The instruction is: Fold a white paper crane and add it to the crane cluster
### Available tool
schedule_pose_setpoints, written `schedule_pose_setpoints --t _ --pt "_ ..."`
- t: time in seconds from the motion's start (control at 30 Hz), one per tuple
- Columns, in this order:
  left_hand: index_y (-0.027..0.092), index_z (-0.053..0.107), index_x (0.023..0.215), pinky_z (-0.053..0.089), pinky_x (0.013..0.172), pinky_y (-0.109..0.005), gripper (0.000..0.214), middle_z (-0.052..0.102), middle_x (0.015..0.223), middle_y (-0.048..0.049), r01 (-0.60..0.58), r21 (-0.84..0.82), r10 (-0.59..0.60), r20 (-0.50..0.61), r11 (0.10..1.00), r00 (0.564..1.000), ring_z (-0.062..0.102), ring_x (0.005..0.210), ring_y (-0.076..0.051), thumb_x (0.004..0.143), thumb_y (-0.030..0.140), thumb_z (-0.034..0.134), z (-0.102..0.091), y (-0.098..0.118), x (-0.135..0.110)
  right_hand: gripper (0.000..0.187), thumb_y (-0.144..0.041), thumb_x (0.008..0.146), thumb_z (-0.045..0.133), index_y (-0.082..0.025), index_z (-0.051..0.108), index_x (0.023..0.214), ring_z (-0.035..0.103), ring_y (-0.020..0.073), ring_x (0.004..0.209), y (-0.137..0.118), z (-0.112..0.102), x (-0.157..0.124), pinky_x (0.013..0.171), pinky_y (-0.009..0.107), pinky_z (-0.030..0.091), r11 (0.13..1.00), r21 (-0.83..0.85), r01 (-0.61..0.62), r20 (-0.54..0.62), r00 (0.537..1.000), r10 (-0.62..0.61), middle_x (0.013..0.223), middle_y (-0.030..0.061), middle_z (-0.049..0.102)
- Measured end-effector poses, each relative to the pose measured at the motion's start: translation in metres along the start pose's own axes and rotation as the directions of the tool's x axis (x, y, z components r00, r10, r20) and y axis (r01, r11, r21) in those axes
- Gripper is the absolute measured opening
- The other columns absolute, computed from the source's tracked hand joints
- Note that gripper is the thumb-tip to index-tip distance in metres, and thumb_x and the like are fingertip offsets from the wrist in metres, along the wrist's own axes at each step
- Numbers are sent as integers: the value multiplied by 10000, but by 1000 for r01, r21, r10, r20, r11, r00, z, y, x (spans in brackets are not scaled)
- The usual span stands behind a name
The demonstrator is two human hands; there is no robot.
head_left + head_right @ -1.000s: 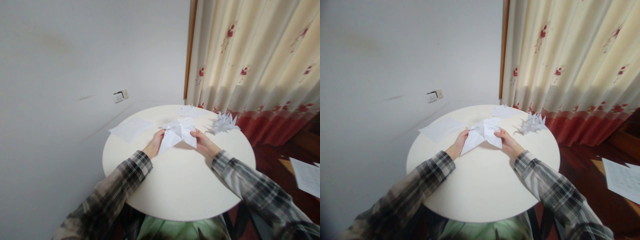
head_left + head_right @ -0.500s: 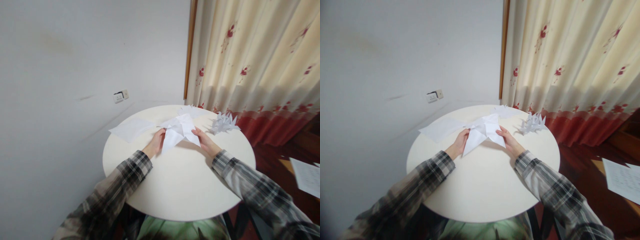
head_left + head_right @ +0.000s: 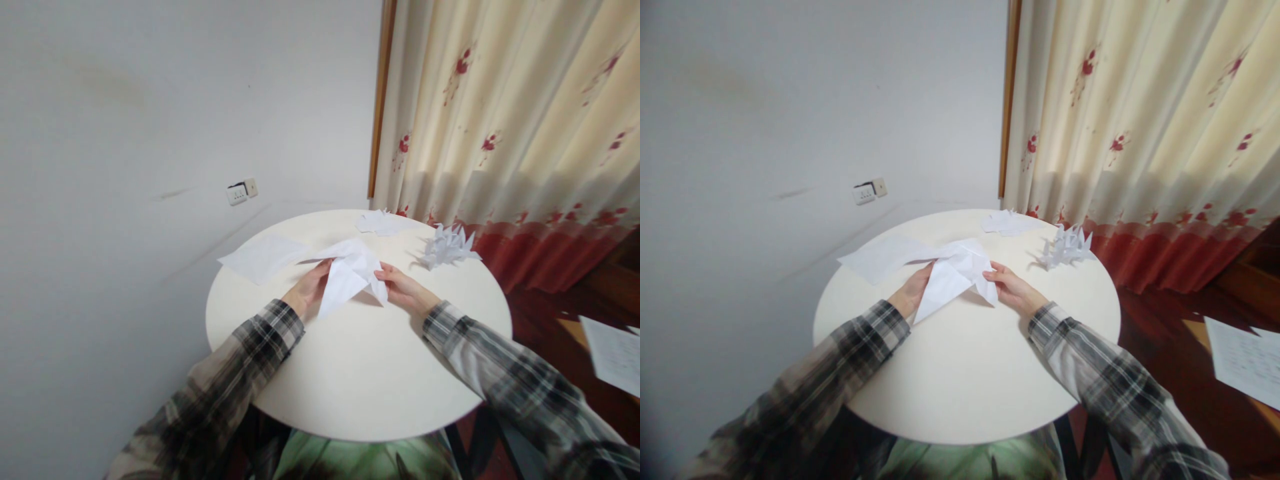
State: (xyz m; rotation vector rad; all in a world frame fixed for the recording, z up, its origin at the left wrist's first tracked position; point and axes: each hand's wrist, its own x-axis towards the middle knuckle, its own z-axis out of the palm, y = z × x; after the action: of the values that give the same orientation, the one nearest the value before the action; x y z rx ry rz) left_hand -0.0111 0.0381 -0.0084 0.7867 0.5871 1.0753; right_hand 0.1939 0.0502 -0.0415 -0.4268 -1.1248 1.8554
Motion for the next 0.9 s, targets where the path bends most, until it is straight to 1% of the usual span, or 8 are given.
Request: schedule_pose_setpoints --t 0.1,0.2,0.37,0.5,0.6,0.73,0.83,0.9 --pt "126 645 852 510 813 -318 173 707 793 -66 -24 12 24 -22 1000 999 652 876 -234 695 83 585 -3 -2 2 405 -103 627 691 -133 572 1013 667 157 816 2 -1 1 747 239 533 999 -18 -35 -9 999 35 958 71 693" --pt "117 643 845 500 832 -330 202 707 782 -65 -59 15 60 -20 998 998 647 892 -243 664 67 569 1 2 2 390 -107 625 695 -133 582 998 669 160 801 2 -1 1 737 246 534 999 -33 -31 -45 999 30 956 72 695" --pt "86 635 893 477 869 -356 275 704 796 -77 -142 16 142 -46 990 989 646 887 -246 634 94 544 4 10 2 353 -116 632 684 -146 597 972 666 167 824 -2 2 0 752 259 529 998 -38 43 -120 992 -48 948 58 698" --pt "86 629 834 479 863 -377 226 698 773 -87 -125 -8 125 -33 992 992 650 865 -250 627 112 542 -2 9 8 369 -123 642 681 -171 591 997 667 158 799 -5 2 0 733 257 531 993 -53 108 -196 974 -117 939 40 700" --pt "101 613 832 480 860 -373 176 693 783 -88 -133 -30 133 -8 991 991 647 878 -245 690 170 535 -4 7 12 398 -122 640 685 -184 571 1017 665 146 743 -6 0 0 695 257 540 990 -68 126 -313 939 -141 917 28 701" --pt "143 595 840 477 867 -320 160 684 783 -66 -154 -36 155 31 987 987 642 891 -213 803 256 488 -4 5 14 406 -118 629 696 -192 549 1000 653 141 725 -6 -6 3 678 256 546 983 -97 153 -448 876 -181 893 15 693" --pt "159 587 874 476 862 -297 159 681 824 -57 -86 -30 88 79 996 993 646 856 -186 831 278 491 -5 2 15 442 -116 610 715 -197 531 1004 640 129 686 -4 -13 5 643 242 547 975 -146 165 -522 825 -218 869 11 678" --pt "154 582 927 473 863 -295 166 680 870 -63 -34 -23 36 81 999 996 647 843 -175 827 266 510 -5 1 15 507 -127 594 732 -203 504 1040 633 129 672 -2 -16 5 620 245 550 971 -182 154 -559 796 -231 862 11 665"
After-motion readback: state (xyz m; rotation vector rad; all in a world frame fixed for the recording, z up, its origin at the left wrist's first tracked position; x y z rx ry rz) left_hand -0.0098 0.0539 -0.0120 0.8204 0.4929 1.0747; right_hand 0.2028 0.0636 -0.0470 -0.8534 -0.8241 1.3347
